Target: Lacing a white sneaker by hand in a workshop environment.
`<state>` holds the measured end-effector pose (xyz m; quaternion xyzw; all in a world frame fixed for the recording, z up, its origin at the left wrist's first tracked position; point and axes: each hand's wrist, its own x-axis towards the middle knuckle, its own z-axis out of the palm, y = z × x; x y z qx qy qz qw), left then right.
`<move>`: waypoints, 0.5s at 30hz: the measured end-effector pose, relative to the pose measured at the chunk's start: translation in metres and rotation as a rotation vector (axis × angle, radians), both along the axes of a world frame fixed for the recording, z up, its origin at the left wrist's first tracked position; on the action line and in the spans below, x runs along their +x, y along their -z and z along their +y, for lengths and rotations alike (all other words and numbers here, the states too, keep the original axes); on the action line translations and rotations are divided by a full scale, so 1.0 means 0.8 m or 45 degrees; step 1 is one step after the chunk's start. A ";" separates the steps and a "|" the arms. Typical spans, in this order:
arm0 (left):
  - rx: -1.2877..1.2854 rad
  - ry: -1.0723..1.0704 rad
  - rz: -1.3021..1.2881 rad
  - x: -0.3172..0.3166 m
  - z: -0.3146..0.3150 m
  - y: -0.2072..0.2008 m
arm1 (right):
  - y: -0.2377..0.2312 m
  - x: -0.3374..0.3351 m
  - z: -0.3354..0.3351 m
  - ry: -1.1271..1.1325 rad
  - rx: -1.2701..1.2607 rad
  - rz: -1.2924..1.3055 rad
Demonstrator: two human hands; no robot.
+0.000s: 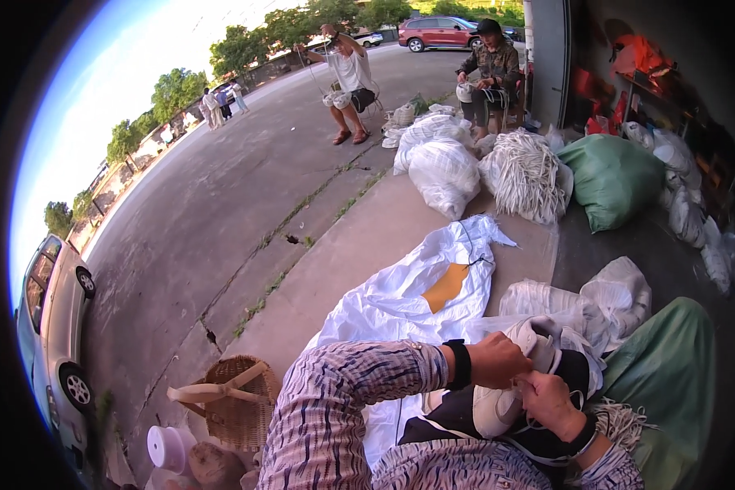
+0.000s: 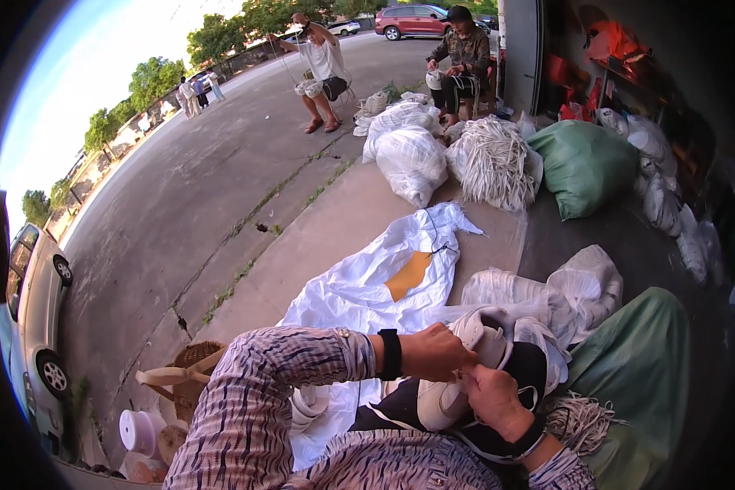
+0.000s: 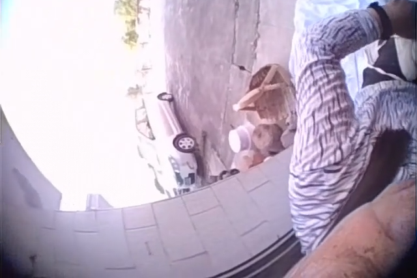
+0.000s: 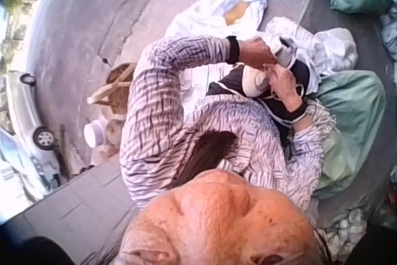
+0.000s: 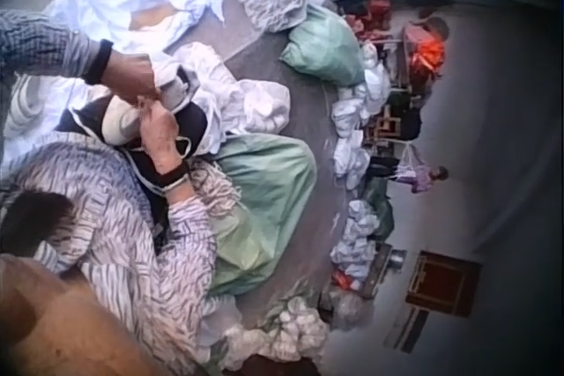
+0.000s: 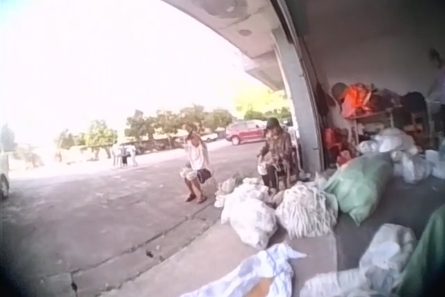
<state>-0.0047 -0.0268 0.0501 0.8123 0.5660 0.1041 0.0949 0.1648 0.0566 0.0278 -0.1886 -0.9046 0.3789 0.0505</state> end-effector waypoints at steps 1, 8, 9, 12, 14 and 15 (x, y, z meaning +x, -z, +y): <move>-0.058 -0.075 -0.079 0.003 -0.002 0.001 | 0.002 0.000 0.003 0.005 0.001 -0.046; 0.204 -0.048 -0.345 0.000 -0.022 0.036 | -0.006 -0.008 0.015 -0.040 -0.237 -0.224; 0.168 -0.037 -0.340 -0.003 -0.021 0.040 | -0.010 -0.011 0.015 0.035 -0.377 -0.366; 0.346 0.009 -0.455 -0.006 -0.018 0.047 | -0.023 -0.019 0.025 -0.245 0.277 -0.069; 0.256 -0.086 -0.518 -0.004 -0.016 0.043 | -0.038 -0.020 0.050 -0.016 0.355 0.042; 0.259 -0.141 -0.514 -0.001 -0.014 0.040 | -0.048 -0.022 0.073 0.216 0.330 0.202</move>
